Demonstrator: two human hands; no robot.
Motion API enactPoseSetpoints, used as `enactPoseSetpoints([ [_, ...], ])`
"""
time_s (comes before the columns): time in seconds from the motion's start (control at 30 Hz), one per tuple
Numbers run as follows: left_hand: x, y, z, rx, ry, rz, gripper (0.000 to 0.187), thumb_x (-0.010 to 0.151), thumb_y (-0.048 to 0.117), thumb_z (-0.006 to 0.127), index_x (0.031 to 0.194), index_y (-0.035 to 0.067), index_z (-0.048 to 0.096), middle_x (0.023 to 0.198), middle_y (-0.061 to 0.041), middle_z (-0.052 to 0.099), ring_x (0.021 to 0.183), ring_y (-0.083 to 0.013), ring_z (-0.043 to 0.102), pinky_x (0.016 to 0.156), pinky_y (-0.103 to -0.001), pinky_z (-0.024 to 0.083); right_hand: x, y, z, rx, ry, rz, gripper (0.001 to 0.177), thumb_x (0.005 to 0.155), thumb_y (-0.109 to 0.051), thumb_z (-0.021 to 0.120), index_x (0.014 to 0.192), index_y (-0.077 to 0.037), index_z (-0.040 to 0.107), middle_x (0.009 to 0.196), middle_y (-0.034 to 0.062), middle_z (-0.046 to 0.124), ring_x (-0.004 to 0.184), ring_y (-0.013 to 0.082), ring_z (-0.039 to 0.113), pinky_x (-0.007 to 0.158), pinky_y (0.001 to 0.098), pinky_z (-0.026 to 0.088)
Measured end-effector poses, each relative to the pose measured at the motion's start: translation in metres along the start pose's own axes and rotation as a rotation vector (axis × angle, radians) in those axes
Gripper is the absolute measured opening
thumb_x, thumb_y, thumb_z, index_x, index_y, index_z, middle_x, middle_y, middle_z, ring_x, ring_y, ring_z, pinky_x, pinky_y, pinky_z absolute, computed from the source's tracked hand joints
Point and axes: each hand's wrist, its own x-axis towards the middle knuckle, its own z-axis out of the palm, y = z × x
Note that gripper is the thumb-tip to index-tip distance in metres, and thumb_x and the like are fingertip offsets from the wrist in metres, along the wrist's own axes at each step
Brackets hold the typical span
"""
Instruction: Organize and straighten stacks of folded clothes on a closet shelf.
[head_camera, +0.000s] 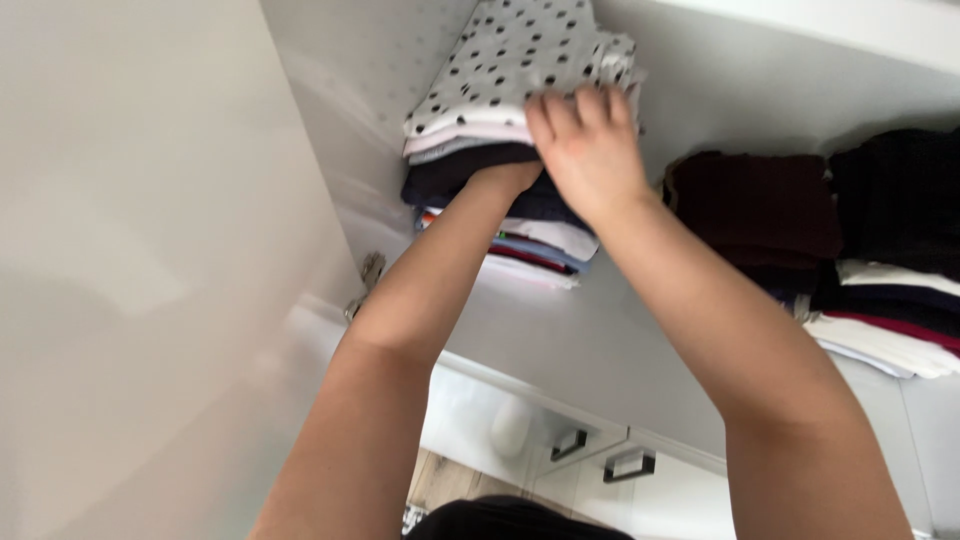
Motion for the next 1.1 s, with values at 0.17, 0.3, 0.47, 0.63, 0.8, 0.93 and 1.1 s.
enactPoseSetpoints([
  [0.17,0.020,-0.022,-0.021,0.035,0.042,0.056,0.071,0.097,0.051,0.047,0.155,0.011,0.039,0.159,-0.021,0.038,0.144,-0.0409,0.036,0.111,-0.047,0.032,0.006,0.003,-0.012,-0.037,0.041,0.005,0.035,0.094,-0.021,0.065,0.128,-0.013,0.067,0.128,0.0016,0.064,0.116,0.0258,0.056,0.110,0.0469,0.042],
  [0.3,0.027,-0.017,-0.021,0.063,0.058,0.090,0.070,0.097,0.051,0.048,0.154,0.011,0.040,0.159,-0.020,0.039,0.145,-0.0402,0.036,0.113,-0.047,0.031,0.013,0.003,-0.025,-0.034,0.100,0.008,0.033,0.093,-0.022,0.064,0.124,-0.012,0.067,0.125,0.0034,0.062,0.118,0.0264,0.056,0.109,0.0462,0.043],
  [0.47,0.029,-0.005,-0.035,0.082,0.093,0.129,0.070,0.097,0.050,0.050,0.154,0.011,0.041,0.160,-0.020,0.039,0.146,-0.0394,0.036,0.115,-0.047,0.029,0.011,0.012,-0.028,-0.035,0.101,-0.006,0.031,0.095,-0.021,0.065,0.125,-0.014,0.067,0.126,0.0030,0.060,0.119,0.0252,0.055,0.110,0.0458,0.043],
  [0.63,0.032,0.000,-0.054,0.086,0.150,0.150,0.069,0.096,0.050,0.051,0.153,0.012,0.043,0.160,-0.019,0.040,0.146,-0.0385,0.036,0.118,-0.047,0.028,0.012,0.021,-0.028,-0.074,0.080,-0.060,0.043,0.091,-0.022,0.063,0.133,-0.013,0.067,0.132,0.0017,0.061,0.120,0.0243,0.055,0.112,0.0463,0.041],
  [0.8,-0.002,-0.033,-0.053,0.107,0.178,0.110,0.068,0.096,0.049,0.053,0.153,0.012,0.044,0.160,-0.018,0.041,0.147,-0.0377,0.035,0.120,-0.047,0.027,-0.016,0.015,-0.002,0.076,-0.054,-0.118,0.046,0.092,-0.019,0.060,0.137,-0.016,0.066,0.136,-0.0014,0.060,0.126,0.0203,0.053,0.118,0.0461,0.035],
  [0.93,-0.049,-0.061,-0.058,0.139,0.181,0.067,0.068,0.096,0.049,0.054,0.153,0.013,0.045,0.160,-0.018,0.041,0.148,-0.0371,0.035,0.122,-0.048,0.026,-0.025,0.015,0.003,0.193,-0.125,-0.111,0.046,0.095,-0.018,0.060,0.140,-0.018,0.064,0.141,-0.0021,0.059,0.130,0.0200,0.053,0.121,0.0459,0.032],
  [1.1,-0.130,-0.057,-0.095,0.174,0.148,-0.039,0.068,0.094,0.047,0.060,0.150,0.010,0.047,0.156,-0.019,0.042,0.144,-0.0396,0.036,0.119,-0.049,0.027,-0.041,0.020,-0.003,0.235,-0.171,-0.165,0.054,0.095,-0.019,0.067,0.149,-0.020,0.061,0.151,-0.0044,0.054,0.139,0.0196,0.049,0.126,0.0474,0.029],
])
